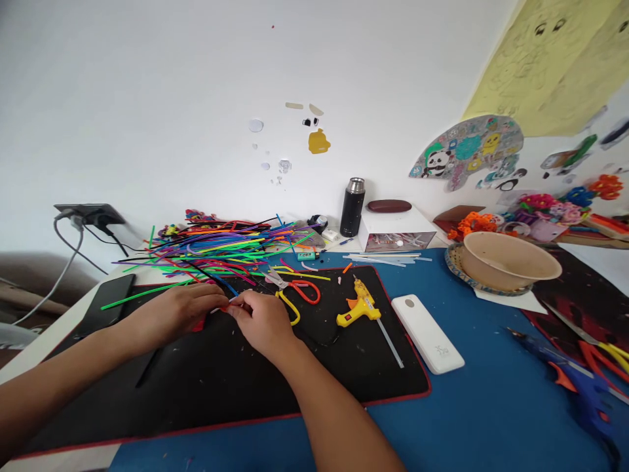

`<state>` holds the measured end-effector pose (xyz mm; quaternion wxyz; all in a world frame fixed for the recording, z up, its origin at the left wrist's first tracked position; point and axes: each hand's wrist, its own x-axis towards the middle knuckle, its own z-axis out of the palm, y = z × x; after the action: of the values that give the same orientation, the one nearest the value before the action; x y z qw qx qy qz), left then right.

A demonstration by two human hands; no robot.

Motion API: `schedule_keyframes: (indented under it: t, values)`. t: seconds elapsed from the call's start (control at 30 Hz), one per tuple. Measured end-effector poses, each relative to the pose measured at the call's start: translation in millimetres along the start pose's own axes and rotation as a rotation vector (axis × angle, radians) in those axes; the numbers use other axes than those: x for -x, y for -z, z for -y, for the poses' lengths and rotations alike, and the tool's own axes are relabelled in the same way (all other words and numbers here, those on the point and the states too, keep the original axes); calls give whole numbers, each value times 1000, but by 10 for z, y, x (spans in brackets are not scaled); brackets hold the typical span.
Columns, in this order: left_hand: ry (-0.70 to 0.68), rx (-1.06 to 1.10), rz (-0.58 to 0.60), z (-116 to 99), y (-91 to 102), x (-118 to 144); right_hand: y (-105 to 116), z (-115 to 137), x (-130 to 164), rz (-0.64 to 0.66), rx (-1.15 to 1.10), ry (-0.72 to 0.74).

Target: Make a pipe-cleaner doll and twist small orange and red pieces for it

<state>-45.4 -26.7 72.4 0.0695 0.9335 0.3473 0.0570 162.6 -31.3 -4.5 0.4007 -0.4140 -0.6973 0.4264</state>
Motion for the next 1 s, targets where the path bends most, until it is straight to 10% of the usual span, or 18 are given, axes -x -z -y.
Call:
schedule_keyframes:
  t: [0.5,1.0]
  values:
    - [373,516,112,-115,122,-86,33,-44,10,163,-145,-58]
    - [325,1012,-44,-125,74,-15,122,106,-3,307,-632,-197]
